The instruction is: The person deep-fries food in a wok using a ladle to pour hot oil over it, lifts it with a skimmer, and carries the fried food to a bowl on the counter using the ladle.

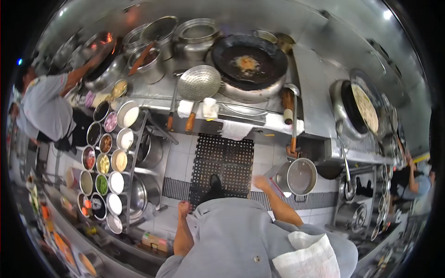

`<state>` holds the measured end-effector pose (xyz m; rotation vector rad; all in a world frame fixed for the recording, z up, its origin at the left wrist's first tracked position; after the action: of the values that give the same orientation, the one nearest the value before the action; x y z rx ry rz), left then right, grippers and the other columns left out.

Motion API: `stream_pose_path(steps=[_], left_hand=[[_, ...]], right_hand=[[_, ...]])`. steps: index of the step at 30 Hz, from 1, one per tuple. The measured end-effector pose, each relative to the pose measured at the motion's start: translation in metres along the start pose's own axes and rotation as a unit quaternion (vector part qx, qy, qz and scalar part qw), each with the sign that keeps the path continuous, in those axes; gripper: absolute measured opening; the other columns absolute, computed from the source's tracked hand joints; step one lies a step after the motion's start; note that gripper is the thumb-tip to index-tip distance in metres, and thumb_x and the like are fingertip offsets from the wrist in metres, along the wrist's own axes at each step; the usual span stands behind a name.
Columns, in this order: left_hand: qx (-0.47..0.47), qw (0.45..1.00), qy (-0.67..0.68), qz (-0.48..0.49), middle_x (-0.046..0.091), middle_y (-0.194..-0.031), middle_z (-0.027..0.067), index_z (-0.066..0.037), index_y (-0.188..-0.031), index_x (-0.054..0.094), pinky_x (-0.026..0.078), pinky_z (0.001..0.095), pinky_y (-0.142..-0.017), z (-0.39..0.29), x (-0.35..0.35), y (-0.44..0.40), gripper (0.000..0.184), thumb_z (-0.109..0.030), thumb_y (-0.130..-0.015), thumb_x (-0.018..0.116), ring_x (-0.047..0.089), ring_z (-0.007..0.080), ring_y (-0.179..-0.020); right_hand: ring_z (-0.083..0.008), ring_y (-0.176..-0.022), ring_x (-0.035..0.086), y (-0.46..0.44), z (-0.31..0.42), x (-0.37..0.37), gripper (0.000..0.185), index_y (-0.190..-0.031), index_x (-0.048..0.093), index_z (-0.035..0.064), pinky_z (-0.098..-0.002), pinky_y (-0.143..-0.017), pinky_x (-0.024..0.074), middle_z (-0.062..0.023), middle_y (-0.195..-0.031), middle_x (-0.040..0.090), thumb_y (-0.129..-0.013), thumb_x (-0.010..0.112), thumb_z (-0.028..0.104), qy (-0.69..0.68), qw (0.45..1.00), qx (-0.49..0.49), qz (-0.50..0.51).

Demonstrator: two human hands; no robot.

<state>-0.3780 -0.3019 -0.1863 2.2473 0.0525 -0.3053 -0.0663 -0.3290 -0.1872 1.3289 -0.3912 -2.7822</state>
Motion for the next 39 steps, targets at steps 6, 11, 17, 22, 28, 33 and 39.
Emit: stream_pose_path(steps=[6,11,17,22,28,33,39], left_hand=[[0.082,0.994,-0.063,0.044,0.055,-0.058,0.0066,0.001,-0.077,0.057,0.041,0.025,-0.039,-0.014,0.048,0.012,0.015,-0.005,-0.069,0.046,0.053,0.0145,-0.048],[0.123,0.965,-0.177,0.147,0.061,-0.067,0.011,0.0,-0.079,0.061,0.048,0.0298,-0.052,0.012,0.1,0.04,0.017,-0.01,-0.071,0.05,0.06,0.0204,-0.059],[0.269,0.808,-0.514,0.109,0.064,-0.08,0.0151,-0.004,-0.087,0.063,0.047,0.0365,-0.073,0.036,0.144,0.058,0.024,-0.02,-0.07,0.061,0.061,0.033,-0.079],[0.134,0.965,-0.168,0.152,0.056,-0.061,0.005,0.002,-0.076,0.059,0.041,0.0266,-0.048,0.031,0.134,0.05,0.014,-0.012,-0.073,0.059,0.051,0.0124,-0.052],[0.125,0.939,-0.296,0.123,0.056,-0.057,0.0068,0.001,-0.069,0.059,0.041,0.0291,-0.047,0.02,0.123,0.07,0.014,-0.013,-0.072,0.058,0.051,0.0152,-0.05],[0.146,0.945,-0.274,0.099,0.055,-0.055,0.0056,0.0,-0.067,0.06,0.036,0.0288,-0.041,0.035,0.114,0.066,0.014,-0.013,-0.072,0.058,0.048,0.0143,-0.046],[0.055,0.978,-0.176,0.093,0.053,-0.054,0.0027,-0.004,-0.067,0.059,0.029,0.0248,-0.037,0.047,0.107,0.066,0.014,-0.016,-0.074,0.056,0.045,0.0108,-0.043]], right_hand=[[-0.0205,-0.05,0.058,0.189,-0.103,-0.028,0.01,-0.064,0.06,0.0067,-0.0359,-0.044,0.0462,-0.0094,-0.062,0.06,-0.068,0.054,0.014,-0.214,0.864,0.455,-0.031],[-0.0195,-0.049,0.058,0.274,-0.126,-0.016,0.007,-0.058,0.064,0.0099,-0.0327,-0.042,0.0464,-0.0076,-0.06,0.062,-0.062,0.057,0.012,-0.139,0.871,0.471,-0.001],[-0.0172,-0.05,0.055,0.284,-0.097,0.047,0.014,-0.071,0.059,0.0044,-0.0319,-0.042,0.0464,-0.0086,-0.057,0.056,-0.077,0.049,0.012,-0.439,0.704,0.556,-0.061],[-0.0163,-0.052,0.055,0.248,-0.089,0.061,0.013,-0.071,0.059,0.0028,-0.0314,-0.043,0.0472,-0.0087,-0.057,0.056,-0.076,0.051,0.012,-0.321,0.898,0.3,0.001],[-0.0244,-0.068,0.062,0.217,-0.129,0.018,0.005,-0.059,0.063,0.0121,-0.0363,-0.056,0.0491,-0.0081,-0.069,0.063,-0.057,0.066,0.016,-0.152,0.962,0.223,0.037],[-0.0256,-0.066,0.06,0.206,-0.144,-0.019,0.016,-0.056,0.061,0.0078,-0.0401,-0.058,0.0481,-0.0101,-0.063,0.061,-0.064,0.055,0.02,-0.244,0.931,0.198,-0.187],[-0.0146,-0.04,0.049,0.2,-0.141,-0.014,0.02,-0.059,0.055,0.0036,-0.0288,-0.035,0.0403,-0.0082,-0.052,0.053,-0.072,0.041,0.009,-0.372,0.863,0.317,-0.132]])
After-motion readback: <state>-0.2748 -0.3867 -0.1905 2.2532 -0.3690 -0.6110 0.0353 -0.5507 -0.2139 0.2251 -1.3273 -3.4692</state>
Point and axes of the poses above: each hand's wrist, its own y-axis away from the middle knuckle, its own x-axis out of the palm, z = x × y, the point moved 1 cm from there along -y, towards the middle knuckle
